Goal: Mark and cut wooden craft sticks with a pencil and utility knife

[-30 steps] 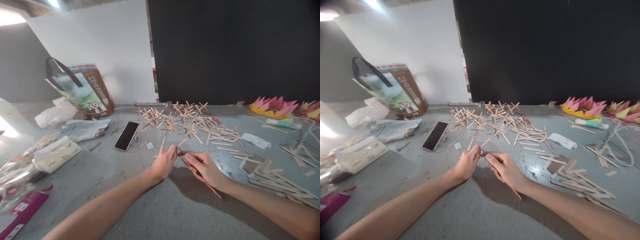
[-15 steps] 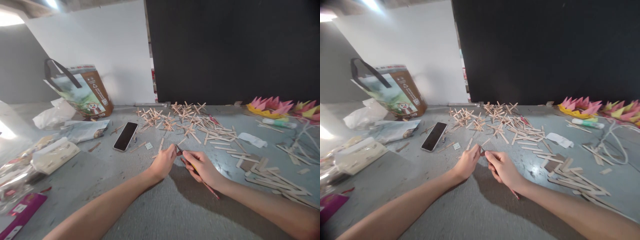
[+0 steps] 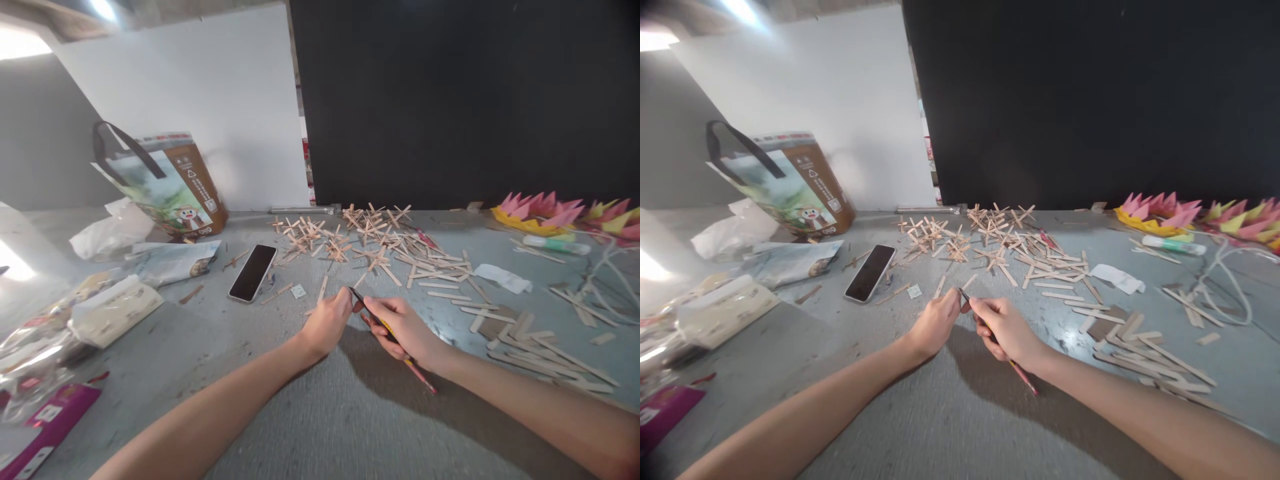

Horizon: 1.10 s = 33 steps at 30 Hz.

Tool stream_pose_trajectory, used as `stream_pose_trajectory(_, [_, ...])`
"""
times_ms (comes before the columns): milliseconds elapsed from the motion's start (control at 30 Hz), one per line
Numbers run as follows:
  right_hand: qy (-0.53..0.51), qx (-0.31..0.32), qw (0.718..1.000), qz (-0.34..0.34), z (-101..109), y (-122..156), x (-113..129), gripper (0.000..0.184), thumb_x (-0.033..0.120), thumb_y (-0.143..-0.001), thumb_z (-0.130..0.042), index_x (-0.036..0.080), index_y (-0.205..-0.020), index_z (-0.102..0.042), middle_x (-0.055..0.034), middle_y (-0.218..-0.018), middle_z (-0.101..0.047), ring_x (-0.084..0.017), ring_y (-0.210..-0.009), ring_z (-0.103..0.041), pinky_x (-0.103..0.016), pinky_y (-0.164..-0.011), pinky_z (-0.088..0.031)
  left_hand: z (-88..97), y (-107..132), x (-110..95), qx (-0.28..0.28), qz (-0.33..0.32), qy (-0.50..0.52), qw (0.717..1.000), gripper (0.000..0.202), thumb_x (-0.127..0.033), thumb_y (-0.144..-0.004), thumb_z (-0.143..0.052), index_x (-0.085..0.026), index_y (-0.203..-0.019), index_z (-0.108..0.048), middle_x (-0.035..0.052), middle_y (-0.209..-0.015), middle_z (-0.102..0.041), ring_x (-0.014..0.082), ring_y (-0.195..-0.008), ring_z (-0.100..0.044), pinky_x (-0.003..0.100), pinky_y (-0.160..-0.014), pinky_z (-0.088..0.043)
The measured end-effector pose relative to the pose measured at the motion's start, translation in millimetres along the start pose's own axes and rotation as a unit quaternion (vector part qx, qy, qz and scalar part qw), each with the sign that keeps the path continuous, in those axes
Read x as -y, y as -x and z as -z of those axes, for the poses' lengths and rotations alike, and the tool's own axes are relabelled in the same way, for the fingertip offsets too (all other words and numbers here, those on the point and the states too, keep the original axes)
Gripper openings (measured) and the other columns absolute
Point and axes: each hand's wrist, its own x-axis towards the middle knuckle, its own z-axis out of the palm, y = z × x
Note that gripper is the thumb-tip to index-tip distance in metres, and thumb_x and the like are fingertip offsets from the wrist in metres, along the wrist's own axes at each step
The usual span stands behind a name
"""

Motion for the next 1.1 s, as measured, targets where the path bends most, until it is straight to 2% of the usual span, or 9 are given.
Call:
stream_pose_trajectory(167, [0.006,0.000,1.000,-0.007,-1,0,1,0.052,0.070,-0.098,-0.060,0.019,-0.104,-0.065,0.0112,-0.060,-0.041,-0.004,-0.031,-0.030,-0.020,-0.031,-0.020,1.8,-1,-3,-0.019,0.043,0.058,0.997,0.022,-0.016,-0.107,-0.036,-0.022,-0.091,-0.049,-0.0042,-0.072,-0.051,0.0135,-0.061,-0.050,0.026,-0.062,-0.040])
stream_pose_trajectory(267, [0.027,-0.013,0.999,0.016,-4,1,-2,0.053,0.071,-0.097,-0.059,0.019,-0.104,-0.064,0.0109,-0.061,-0.041,-0.005,-0.031,-0.033,-0.020,-0.031,-0.021,2.6,-1,-5,-0.026,0.056,0.086,0.994,0.023,-0.018,-0.107,-0.035,-0.023,-0.088,-0.047,-0.0034,-0.072,-0.053,0.0140,-0.060,-0.051,0.027,-0.062,-0.039])
stream_pose_trajectory(433, [0.080,-0.035,0.994,0.069,-11,4,-7,0.052,0.070,-0.101,-0.053,0.020,-0.088,-0.059,0.0094,-0.063,-0.040,-0.005,-0.034,-0.035,-0.022,-0.036,-0.022,4.0,-2,-8,-0.018,0.082,0.133,0.988,0.023,-0.024,-0.108,-0.035,-0.024,-0.087,-0.044,-0.0047,-0.069,-0.050,0.0146,-0.060,-0.048,0.028,-0.062,-0.035])
stream_pose_trajectory(733, [0.150,-0.059,0.981,0.112,-14,12,-9,0.046,0.061,-0.107,-0.050,0.020,-0.088,-0.061,0.0067,-0.064,-0.036,-0.009,-0.045,-0.035,-0.027,-0.044,-0.025,3.8,0,-7,-0.027,0.079,0.161,0.983,0.024,-0.026,-0.107,-0.038,-0.025,-0.082,-0.039,-0.0051,-0.068,-0.048,0.0142,-0.062,-0.048,0.027,-0.061,-0.036])
stream_pose_trajectory(967, [0.206,-0.083,0.965,0.140,-13,12,-10,0.044,0.057,-0.106,-0.053,0.023,-0.079,-0.052,0.0055,-0.064,-0.034,-0.013,-0.056,-0.034,-0.030,-0.053,-0.025,4.9,1,-9,-0.033,0.080,0.188,0.978,0.026,-0.029,-0.106,-0.038,-0.025,-0.081,-0.033,-0.0054,-0.067,-0.044,0.0142,-0.061,-0.045,0.028,-0.061,-0.033])
stream_pose_trajectory(1100, [0.235,-0.088,0.953,0.172,-10,7,-10,0.041,0.057,-0.105,-0.054,0.022,-0.084,-0.059,0.0042,-0.069,-0.036,-0.015,-0.063,-0.034,-0.030,-0.060,-0.028,5.3,0,-10,-0.040,0.089,0.188,0.977,0.028,-0.029,-0.105,-0.039,-0.026,-0.079,-0.030,-0.0060,-0.064,-0.041,0.0140,-0.060,-0.043,0.028,-0.060,-0.032])
